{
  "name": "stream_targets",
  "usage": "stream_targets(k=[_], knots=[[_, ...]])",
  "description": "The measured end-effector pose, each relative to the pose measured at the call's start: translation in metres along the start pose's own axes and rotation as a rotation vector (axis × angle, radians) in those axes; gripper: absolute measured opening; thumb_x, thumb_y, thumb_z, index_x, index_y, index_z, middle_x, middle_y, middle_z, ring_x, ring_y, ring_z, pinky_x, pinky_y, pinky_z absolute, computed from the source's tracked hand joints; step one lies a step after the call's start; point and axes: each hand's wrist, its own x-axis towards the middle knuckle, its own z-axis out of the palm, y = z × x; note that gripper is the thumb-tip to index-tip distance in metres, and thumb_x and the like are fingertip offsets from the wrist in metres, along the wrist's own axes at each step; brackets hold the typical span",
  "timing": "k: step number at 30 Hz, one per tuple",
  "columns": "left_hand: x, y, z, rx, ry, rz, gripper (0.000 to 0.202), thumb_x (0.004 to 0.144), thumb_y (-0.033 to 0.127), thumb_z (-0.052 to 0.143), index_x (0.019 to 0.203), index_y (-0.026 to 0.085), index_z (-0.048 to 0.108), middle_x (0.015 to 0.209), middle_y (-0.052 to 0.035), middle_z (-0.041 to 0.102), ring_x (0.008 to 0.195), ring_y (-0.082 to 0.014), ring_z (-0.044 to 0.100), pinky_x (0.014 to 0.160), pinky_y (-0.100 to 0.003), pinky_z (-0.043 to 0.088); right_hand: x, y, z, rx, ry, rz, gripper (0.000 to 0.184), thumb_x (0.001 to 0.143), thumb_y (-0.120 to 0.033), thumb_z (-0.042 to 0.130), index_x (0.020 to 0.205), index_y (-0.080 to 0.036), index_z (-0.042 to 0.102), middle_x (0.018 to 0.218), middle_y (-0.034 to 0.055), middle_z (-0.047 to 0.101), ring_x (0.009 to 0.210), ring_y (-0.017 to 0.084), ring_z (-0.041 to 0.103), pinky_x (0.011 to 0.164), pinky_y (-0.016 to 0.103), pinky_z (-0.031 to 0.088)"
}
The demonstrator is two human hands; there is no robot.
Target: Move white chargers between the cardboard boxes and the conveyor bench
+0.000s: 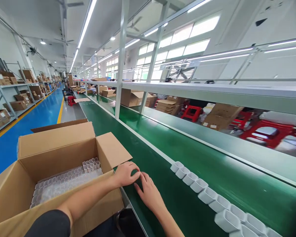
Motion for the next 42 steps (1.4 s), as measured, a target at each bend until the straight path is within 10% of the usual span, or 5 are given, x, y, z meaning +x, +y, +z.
stream_targets(k=[6, 12, 32, 37, 42], knots=[[0.037, 0.048, 0.075, -0.123, -0.007, 0.075, 0.019, 0.088, 0.032, 0.054, 0.097, 0.024, 0.068, 0.106, -0.0024, 0.069, 0.101, -0.0186, 0.063, 0.091, -0.031, 0.051, -0.112, 0.027, -0.028, -0.175, -0.052, 0.004, 0.049, 0.094, -0.049, 0.047, 0.135, -0.025, 0.06, 0.137, 0.0118, 0.059, 0.127, 0.033, 0.056, 0.102, 0.052, 0.05], [0.077, 0.061, 0.117, -0.171, 0.047, 0.049, 0.025, 0.09, 0.027, 0.048, 0.104, 0.02, 0.068, 0.105, -0.0046, 0.069, 0.09, -0.0158, 0.065, 0.079, -0.028, 0.054, -0.111, 0.02, -0.035, -0.151, 0.015, 0.003, 0.043, 0.096, -0.047, 0.046, 0.13, -0.026, 0.063, 0.134, 0.0105, 0.061, 0.124, 0.028, 0.059, 0.103, 0.049, 0.051], [0.098, 0.041, 0.111, -0.242, -0.027, 0.135, 0.037, 0.092, 0.041, 0.043, 0.118, 0.019, 0.057, 0.118, -0.0071, 0.062, 0.096, -0.0184, 0.061, 0.074, -0.027, 0.053, -0.103, -0.008, -0.059, 0.008, -0.018, 0.156, 0.043, 0.095, -0.046, 0.052, 0.13, -0.021, 0.057, 0.135, 0.0079, 0.056, 0.131, 0.019, 0.046, 0.117, 0.042, 0.027], [0.109, 0.059, 0.11, -0.09, -0.031, 0.163, 0.038, 0.093, 0.039, 0.043, 0.122, 0.018, 0.054, 0.125, -0.0098, 0.059, 0.116, -0.0236, 0.054, 0.094, -0.032, 0.05, -0.103, -0.007, -0.059, 0.011, -0.029, 0.162, 0.044, 0.096, -0.047, 0.051, 0.131, -0.022, 0.057, 0.137, 0.0088, 0.055, 0.132, 0.02, 0.046, 0.117, 0.043, 0.028], [0.169, 0.1, 0.114, 0.173, -0.199, 0.139, 0.059, 0.084, 0.051, 0.061, 0.129, 0.014, 0.05, 0.128, -0.0176, 0.056, 0.127, -0.0349, 0.045, 0.109, -0.046, 0.036, -0.104, -0.005, -0.057, 0.031, -0.039, 0.157, 0.043, 0.095, -0.046, 0.051, 0.131, -0.022, 0.057, 0.139, 0.009, 0.055, 0.133, 0.022, 0.045, 0.117, 0.044, 0.028]])
